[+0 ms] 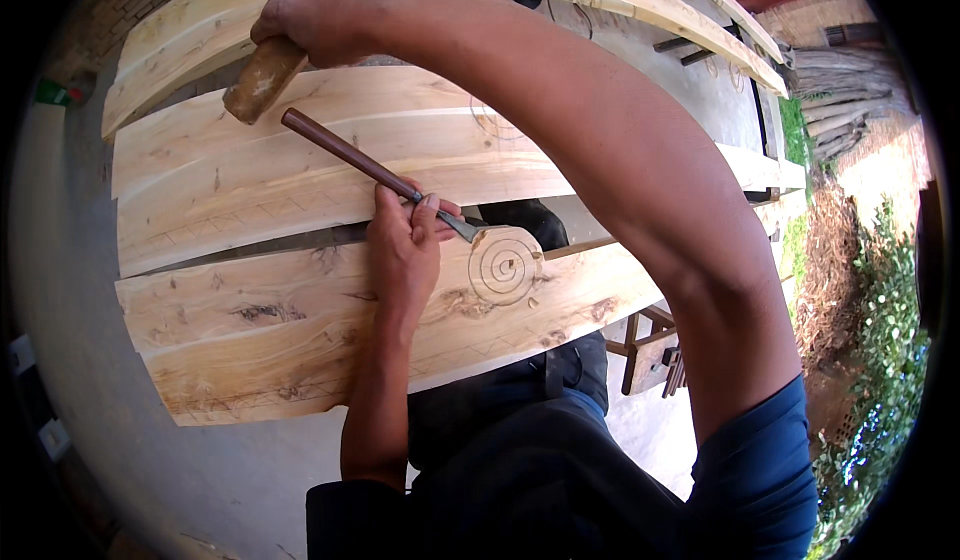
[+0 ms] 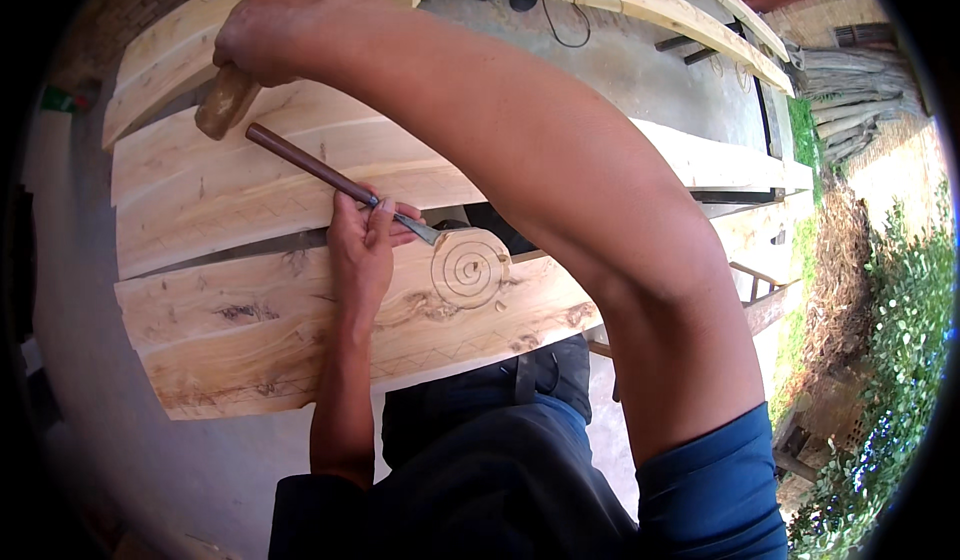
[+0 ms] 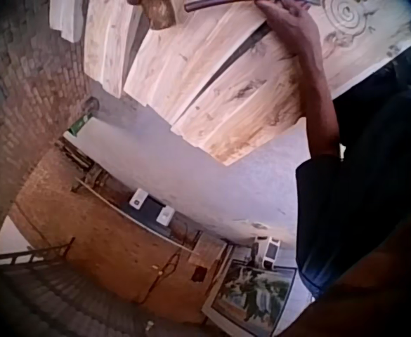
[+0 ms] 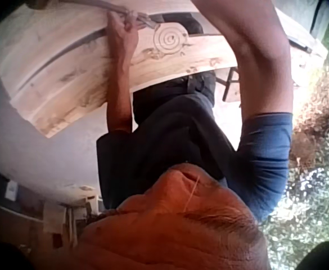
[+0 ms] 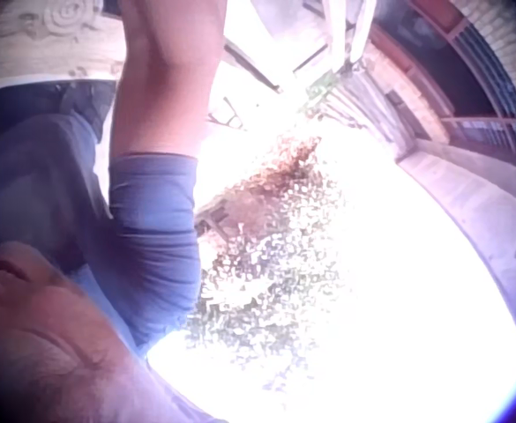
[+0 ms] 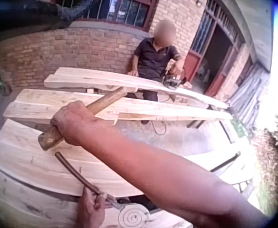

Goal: The person carves a circular design into a wooden plank using a chisel and a wooden mallet. They switch between different chisels from a nearby bench, striking them with the mallet to remove wood and shape the spiral pattern.

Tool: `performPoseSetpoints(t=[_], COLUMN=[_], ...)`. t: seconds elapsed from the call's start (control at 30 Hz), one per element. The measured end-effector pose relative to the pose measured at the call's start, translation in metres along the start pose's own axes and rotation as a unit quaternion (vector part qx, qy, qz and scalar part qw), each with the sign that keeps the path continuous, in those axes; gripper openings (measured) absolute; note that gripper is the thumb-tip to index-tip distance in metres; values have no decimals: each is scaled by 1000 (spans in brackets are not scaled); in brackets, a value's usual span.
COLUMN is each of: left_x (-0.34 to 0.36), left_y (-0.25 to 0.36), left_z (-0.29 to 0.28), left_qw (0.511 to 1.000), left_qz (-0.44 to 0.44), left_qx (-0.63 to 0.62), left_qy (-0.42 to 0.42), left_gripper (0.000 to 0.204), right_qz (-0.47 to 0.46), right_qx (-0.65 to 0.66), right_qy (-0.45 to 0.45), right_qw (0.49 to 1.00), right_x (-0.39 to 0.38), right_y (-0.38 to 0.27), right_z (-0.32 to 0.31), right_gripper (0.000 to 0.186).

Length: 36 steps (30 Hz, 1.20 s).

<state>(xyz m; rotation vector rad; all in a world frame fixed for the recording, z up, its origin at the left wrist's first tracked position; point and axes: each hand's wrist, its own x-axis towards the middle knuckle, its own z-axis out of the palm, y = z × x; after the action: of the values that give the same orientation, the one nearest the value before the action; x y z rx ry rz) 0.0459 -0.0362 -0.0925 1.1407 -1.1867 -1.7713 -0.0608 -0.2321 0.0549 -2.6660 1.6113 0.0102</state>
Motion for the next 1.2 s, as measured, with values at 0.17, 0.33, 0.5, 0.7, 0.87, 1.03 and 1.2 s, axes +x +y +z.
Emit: performPoseSetpoints(t=[0.17,0.33,0.5,0.7,0.87,1.03,1.2], left_x=[1,1,1,-4,-36,-35,-30], left_y=[-2,-2,-2,-9,-15,-18,-23], left_z=[5,1,5,0,-8,-18,-11], left_qw=[1000,1000,999,998,991,988,993], left_qz=[-8,-1,7,53,84,43,38], left_qx=[1,7,32,-21,-101,-100,-80], left_qy=[3,4,-1,-39,34,111,80], left_gripper=[17,17,17,19,26,21,23], right_qz=[-34,93,27,82,119,108,95], right_qx=[30,63,13,47,148,124,126], right_qy=[66,127,41,130,188,123,85], right_qw=[997,986,999,987,964,979,984], right_x=[-10,-11,-20,-57,-82,-87,-87], right_y=[22,11,15,5,2,-16,-25], right_z=[21,5,7,4,-11,-15,-16], right_gripper=[47,44,43,52,56,55,53])
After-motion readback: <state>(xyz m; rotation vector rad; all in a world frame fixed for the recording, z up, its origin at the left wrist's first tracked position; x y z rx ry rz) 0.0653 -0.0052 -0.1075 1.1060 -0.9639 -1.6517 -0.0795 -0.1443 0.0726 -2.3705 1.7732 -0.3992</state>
